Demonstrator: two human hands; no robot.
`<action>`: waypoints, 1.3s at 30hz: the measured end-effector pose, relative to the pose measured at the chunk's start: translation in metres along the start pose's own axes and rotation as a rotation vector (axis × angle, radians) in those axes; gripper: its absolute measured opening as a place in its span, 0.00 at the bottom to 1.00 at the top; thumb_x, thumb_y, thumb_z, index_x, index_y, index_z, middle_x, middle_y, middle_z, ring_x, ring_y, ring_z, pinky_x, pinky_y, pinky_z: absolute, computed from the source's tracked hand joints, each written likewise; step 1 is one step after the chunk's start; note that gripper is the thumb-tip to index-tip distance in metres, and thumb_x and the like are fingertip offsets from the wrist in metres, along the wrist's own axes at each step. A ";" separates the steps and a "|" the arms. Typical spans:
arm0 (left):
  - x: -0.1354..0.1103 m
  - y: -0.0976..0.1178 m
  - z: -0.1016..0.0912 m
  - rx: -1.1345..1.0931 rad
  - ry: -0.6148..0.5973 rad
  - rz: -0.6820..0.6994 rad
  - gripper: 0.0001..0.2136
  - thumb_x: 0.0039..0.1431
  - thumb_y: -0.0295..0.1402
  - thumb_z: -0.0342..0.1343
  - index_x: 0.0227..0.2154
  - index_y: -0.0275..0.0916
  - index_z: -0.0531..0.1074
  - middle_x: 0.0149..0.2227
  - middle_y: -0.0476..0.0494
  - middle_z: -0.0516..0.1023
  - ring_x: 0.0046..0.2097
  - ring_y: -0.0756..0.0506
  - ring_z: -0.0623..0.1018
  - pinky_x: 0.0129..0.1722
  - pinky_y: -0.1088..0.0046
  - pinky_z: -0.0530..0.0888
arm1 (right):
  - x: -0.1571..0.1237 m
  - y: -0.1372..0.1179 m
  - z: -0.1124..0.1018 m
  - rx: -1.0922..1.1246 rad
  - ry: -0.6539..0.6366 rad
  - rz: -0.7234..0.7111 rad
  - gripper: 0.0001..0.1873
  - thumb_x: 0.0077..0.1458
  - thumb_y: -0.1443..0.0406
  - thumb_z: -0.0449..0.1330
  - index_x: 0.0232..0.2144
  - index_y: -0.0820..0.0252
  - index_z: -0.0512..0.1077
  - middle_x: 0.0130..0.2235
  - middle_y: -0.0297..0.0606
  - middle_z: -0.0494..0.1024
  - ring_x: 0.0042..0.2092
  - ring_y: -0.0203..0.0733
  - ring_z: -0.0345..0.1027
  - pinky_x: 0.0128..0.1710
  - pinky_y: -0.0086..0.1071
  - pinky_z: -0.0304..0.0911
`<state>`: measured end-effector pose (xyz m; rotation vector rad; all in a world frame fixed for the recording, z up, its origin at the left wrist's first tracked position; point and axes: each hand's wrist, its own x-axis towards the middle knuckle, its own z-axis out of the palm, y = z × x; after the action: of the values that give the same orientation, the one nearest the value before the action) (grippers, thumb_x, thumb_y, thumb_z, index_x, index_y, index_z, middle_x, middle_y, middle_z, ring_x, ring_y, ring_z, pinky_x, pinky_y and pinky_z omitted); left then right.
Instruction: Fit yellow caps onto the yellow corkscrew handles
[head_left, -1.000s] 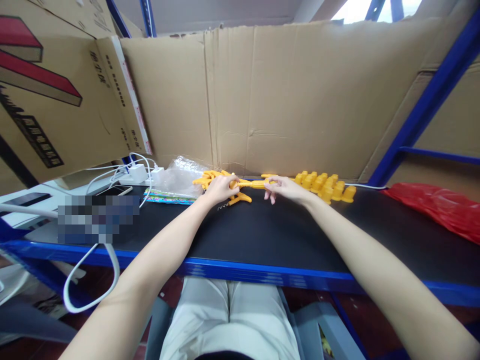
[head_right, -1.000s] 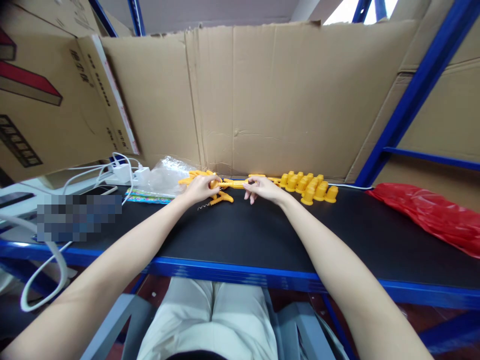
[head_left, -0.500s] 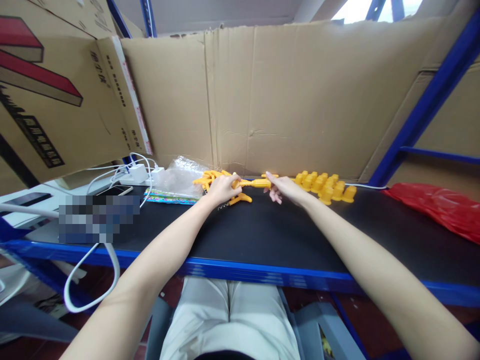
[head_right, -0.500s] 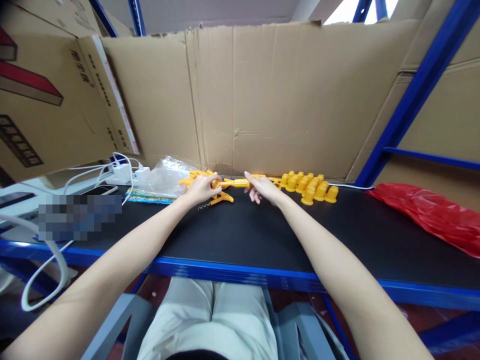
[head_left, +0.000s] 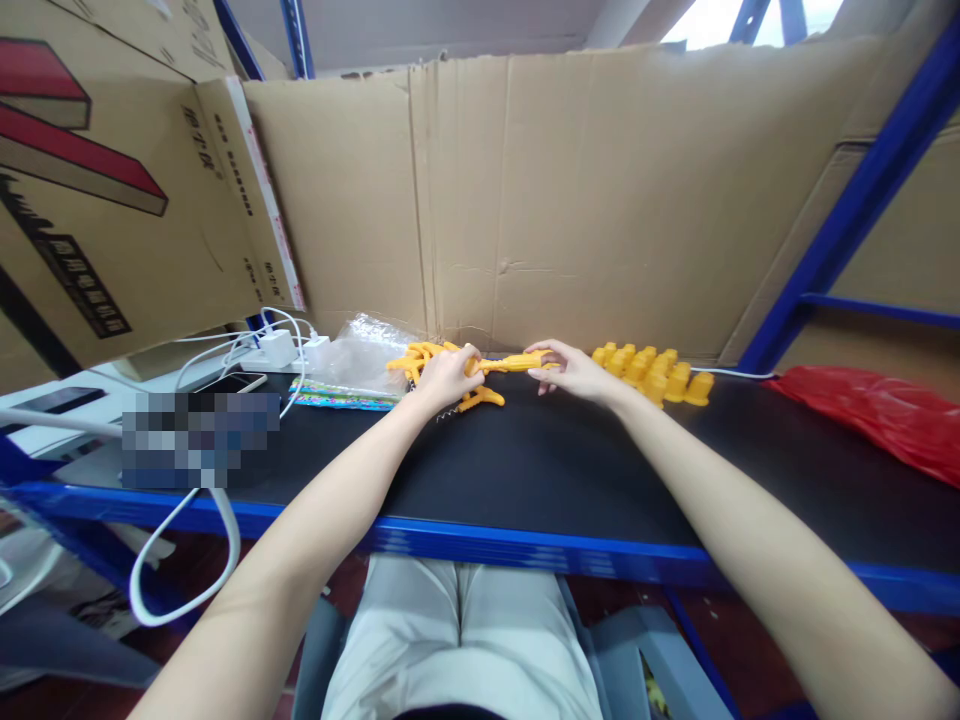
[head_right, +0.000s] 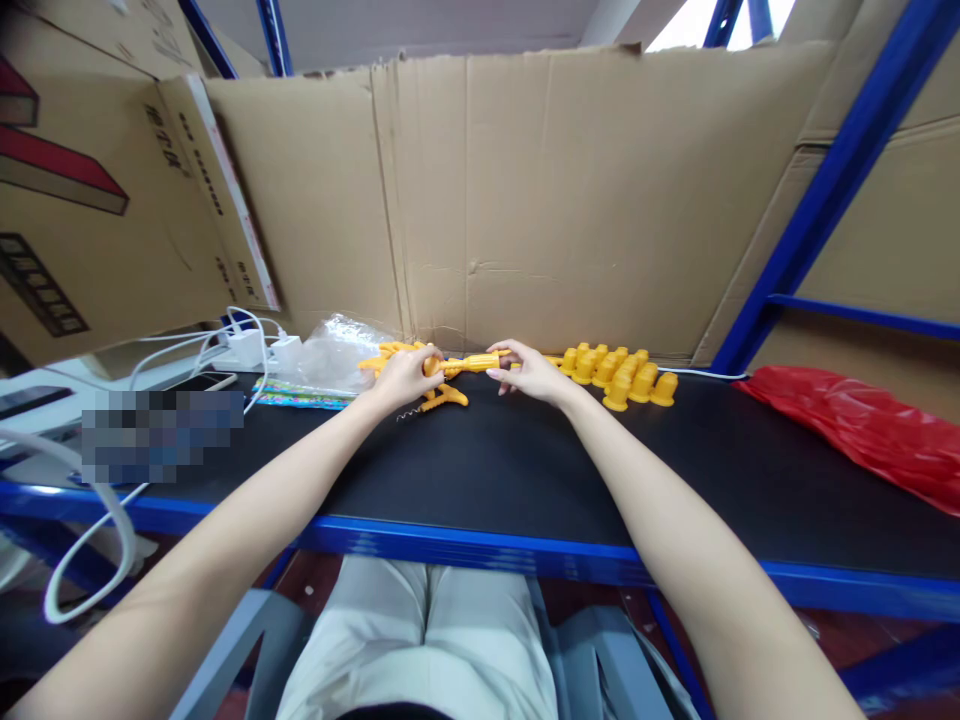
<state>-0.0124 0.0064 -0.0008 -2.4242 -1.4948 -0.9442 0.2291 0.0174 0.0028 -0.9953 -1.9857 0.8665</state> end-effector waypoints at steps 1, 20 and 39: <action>0.000 0.000 0.000 -0.001 0.003 0.005 0.11 0.52 0.34 0.54 0.39 0.39 0.72 0.27 0.46 0.75 0.31 0.46 0.74 0.31 0.74 0.63 | 0.000 0.001 0.000 -0.004 0.012 -0.009 0.24 0.48 0.57 0.62 0.47 0.57 0.64 0.39 0.38 0.73 0.25 0.31 0.68 0.28 0.31 0.68; -0.001 -0.007 0.008 -0.041 0.036 0.059 0.15 0.54 0.44 0.55 0.39 0.39 0.71 0.23 0.49 0.72 0.26 0.49 0.71 0.27 0.76 0.60 | 0.002 0.005 -0.001 0.016 0.043 -0.010 0.26 0.44 0.56 0.65 0.44 0.59 0.67 0.31 0.34 0.74 0.23 0.32 0.68 0.26 0.30 0.67; -0.001 -0.005 0.007 -0.033 0.044 0.075 0.15 0.54 0.43 0.55 0.39 0.39 0.70 0.23 0.49 0.72 0.26 0.49 0.71 0.26 0.76 0.60 | 0.002 0.004 -0.001 0.067 0.022 0.026 0.26 0.44 0.52 0.64 0.42 0.62 0.67 0.31 0.39 0.77 0.23 0.33 0.69 0.26 0.30 0.66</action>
<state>-0.0136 0.0107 -0.0082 -2.4469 -1.3739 -1.0080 0.2309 0.0210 0.0009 -0.9904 -1.9169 0.9258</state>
